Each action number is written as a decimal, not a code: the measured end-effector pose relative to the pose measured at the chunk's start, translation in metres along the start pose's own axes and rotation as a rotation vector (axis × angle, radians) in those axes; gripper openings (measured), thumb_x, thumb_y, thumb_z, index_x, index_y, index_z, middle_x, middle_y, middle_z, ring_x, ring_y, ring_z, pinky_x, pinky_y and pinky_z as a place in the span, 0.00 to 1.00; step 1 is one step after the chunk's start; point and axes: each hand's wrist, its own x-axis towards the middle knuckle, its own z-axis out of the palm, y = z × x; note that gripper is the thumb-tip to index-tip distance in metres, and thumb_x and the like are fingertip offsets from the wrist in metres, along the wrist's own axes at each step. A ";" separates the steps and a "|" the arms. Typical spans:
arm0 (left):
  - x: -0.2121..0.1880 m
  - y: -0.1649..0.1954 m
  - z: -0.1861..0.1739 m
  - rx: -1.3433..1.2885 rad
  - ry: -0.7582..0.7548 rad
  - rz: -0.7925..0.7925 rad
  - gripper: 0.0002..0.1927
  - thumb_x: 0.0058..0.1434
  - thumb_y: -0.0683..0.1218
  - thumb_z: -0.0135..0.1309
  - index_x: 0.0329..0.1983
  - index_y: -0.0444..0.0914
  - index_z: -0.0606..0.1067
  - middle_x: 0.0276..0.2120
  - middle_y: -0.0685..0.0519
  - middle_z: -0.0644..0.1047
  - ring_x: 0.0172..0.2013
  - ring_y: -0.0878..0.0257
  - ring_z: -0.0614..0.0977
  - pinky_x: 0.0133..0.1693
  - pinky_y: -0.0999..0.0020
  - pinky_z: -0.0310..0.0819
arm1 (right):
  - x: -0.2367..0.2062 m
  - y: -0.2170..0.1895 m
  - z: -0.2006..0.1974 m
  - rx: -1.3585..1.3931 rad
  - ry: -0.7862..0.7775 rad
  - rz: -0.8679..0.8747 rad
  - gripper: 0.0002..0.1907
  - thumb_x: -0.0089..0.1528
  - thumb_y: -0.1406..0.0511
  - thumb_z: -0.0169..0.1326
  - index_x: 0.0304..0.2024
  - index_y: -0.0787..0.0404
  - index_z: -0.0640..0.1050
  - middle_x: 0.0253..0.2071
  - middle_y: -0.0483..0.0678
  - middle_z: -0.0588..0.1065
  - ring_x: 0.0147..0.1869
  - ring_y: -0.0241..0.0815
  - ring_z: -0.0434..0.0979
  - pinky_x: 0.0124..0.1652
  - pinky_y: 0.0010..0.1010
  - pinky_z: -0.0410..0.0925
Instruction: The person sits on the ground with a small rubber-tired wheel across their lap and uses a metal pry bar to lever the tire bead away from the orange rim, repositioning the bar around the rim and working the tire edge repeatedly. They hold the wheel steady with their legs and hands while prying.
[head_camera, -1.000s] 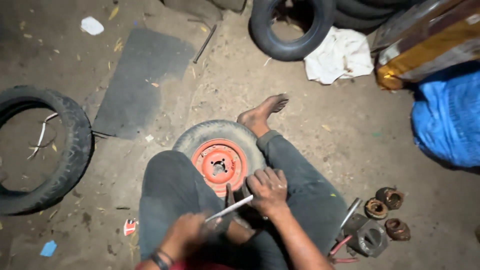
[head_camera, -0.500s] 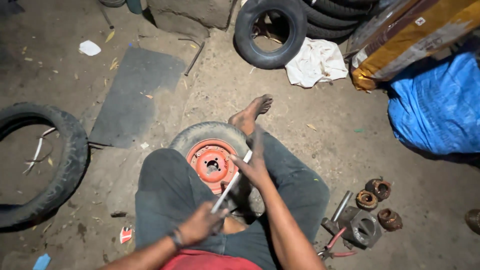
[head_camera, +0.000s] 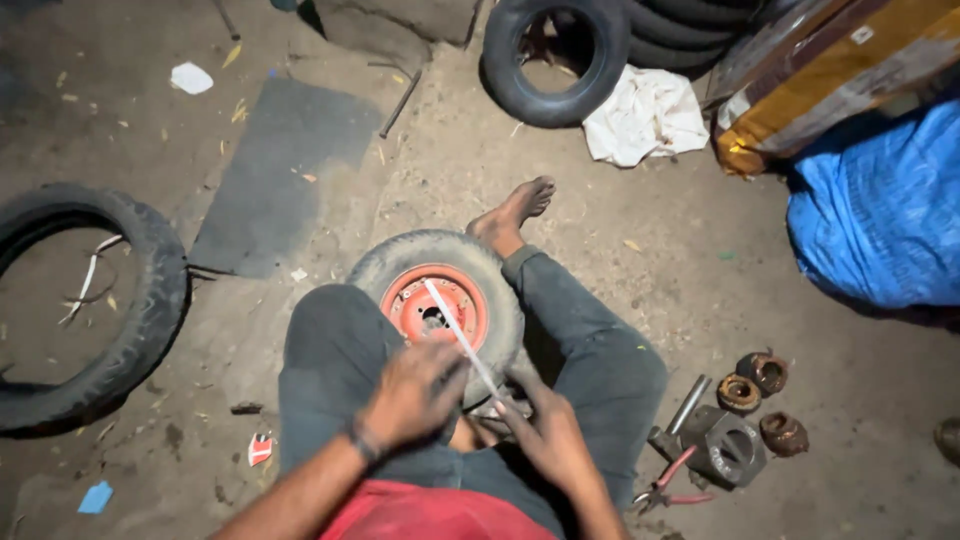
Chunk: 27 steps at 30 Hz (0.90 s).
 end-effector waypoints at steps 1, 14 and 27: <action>0.017 -0.010 -0.008 0.104 0.049 0.102 0.11 0.64 0.51 0.55 0.41 0.39 0.77 0.43 0.46 0.78 0.52 0.46 0.78 0.53 0.51 0.74 | -0.017 0.004 0.010 -0.028 0.087 -0.040 0.25 0.59 0.60 0.60 0.57 0.64 0.75 0.48 0.59 0.81 0.51 0.54 0.86 0.48 0.39 0.75; -0.032 -0.014 -0.019 0.536 -0.141 -0.261 0.33 0.54 0.59 0.59 0.55 0.34 0.70 0.52 0.39 0.72 0.59 0.41 0.69 0.65 0.29 0.47 | 0.139 0.094 -0.013 -0.534 0.688 -0.625 0.15 0.63 0.59 0.60 0.41 0.65 0.79 0.42 0.61 0.79 0.46 0.66 0.78 0.46 0.52 0.70; -0.061 0.034 0.002 0.349 -0.371 -0.237 0.34 0.58 0.63 0.60 0.54 0.32 0.71 0.47 0.37 0.76 0.53 0.38 0.73 0.56 0.33 0.58 | 0.100 0.031 0.073 0.033 -0.078 -0.535 0.54 0.55 0.71 0.66 0.76 0.68 0.50 0.72 0.67 0.59 0.74 0.59 0.62 0.65 0.44 0.60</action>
